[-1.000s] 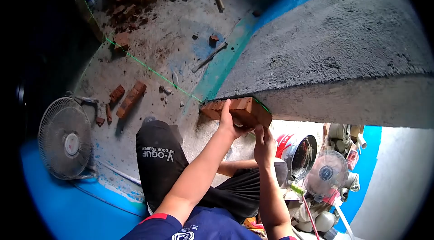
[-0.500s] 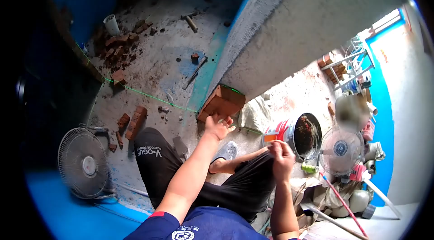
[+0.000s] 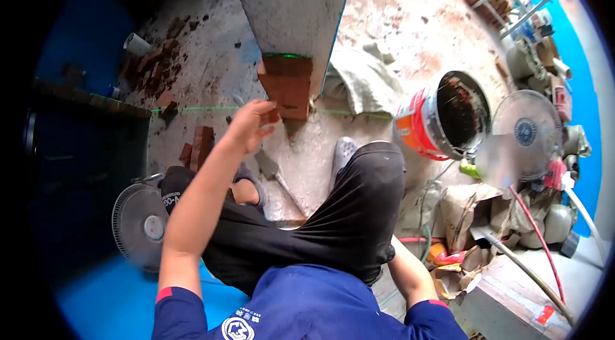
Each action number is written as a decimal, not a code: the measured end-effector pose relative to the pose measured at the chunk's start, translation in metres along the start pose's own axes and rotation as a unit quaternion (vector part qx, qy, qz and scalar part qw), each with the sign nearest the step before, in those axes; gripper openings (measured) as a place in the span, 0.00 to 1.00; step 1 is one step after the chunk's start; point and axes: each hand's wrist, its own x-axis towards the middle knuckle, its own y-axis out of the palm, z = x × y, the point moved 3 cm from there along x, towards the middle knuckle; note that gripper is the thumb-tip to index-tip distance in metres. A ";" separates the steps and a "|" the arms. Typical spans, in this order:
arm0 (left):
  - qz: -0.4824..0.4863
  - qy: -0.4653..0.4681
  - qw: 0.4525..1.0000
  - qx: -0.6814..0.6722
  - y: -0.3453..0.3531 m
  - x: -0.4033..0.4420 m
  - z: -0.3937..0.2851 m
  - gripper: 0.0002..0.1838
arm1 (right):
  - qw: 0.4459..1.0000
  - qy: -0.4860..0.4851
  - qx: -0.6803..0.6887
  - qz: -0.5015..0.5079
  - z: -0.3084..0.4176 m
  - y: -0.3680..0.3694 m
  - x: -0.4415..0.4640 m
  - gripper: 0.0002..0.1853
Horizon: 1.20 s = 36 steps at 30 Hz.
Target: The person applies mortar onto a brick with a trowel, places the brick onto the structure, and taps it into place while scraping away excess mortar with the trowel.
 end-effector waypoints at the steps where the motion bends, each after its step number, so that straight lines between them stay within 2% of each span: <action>1: 0.003 0.013 0.999 0.044 -0.007 -0.011 -0.011 0.11 | 0.998 0.009 -0.043 0.053 -0.008 0.024 0.001 0.11; 4: 0.008 0.038 0.993 0.109 -0.029 -0.017 -0.020 0.13 | 0.979 0.025 -0.132 0.156 -0.030 0.067 0.021 0.11; 8: -0.013 0.091 0.977 0.191 -0.038 -0.010 -0.013 0.12 | 0.958 0.030 -0.184 0.218 -0.038 0.112 0.052 0.11; 12: -0.018 0.195 0.908 0.370 -0.021 -0.007 -0.006 0.07 | 0.946 0.046 -0.205 0.246 -0.029 0.153 0.084 0.12; 15: 0.000 0.101 0.925 0.367 -0.014 -0.007 -0.007 0.09 | 0.941 0.057 -0.212 0.256 -0.026 0.169 0.093 0.12; 21: -0.004 0.109 0.939 0.326 -0.003 0.001 -0.007 0.13 | 0.937 0.059 -0.222 0.265 -0.040 0.164 0.075 0.13; 26: 0.011 0.200 0.955 0.221 0.025 0.012 0.011 0.16 | 0.941 0.042 -0.216 0.257 -0.051 0.113 0.032 0.14; 28: 0.008 0.209 0.974 0.089 0.035 0.017 0.023 0.18 | 0.945 0.039 -0.212 0.247 -0.058 0.080 0.006 0.14; 30: 0.005 0.240 0.970 0.036 0.040 0.026 0.034 0.18 | 0.944 0.021 -0.227 0.239 -0.071 0.039 -0.029 0.14; 32: -0.107 0.233 0.964 0.063 0.037 0.058 0.059 0.19 | 0.932 -0.041 -0.278 0.230 -0.088 -0.008 -0.068 0.15; 33: -0.146 0.246 0.958 0.009 0.038 0.076 0.073 0.24 | 0.918 -0.079 -0.313 0.228 -0.093 -0.031 -0.085 0.15; 34: -0.152 0.250 0.956 -0.010 0.041 0.085 0.080 0.24 | 0.959 0.077 -0.231 0.148 -0.072 -0.068 -0.113 0.20; 35: -0.138 0.244 0.954 -0.111 0.044 0.092 0.087 0.26 | 0.975 0.150 -0.132 0.099 -0.028 -0.104 -0.138 0.21; 36: -0.136 0.252 0.946 -0.154 0.046 0.098 0.092 0.27 | 0.959 0.244 -0.115 0.083 -0.047 -0.127 -0.152 0.21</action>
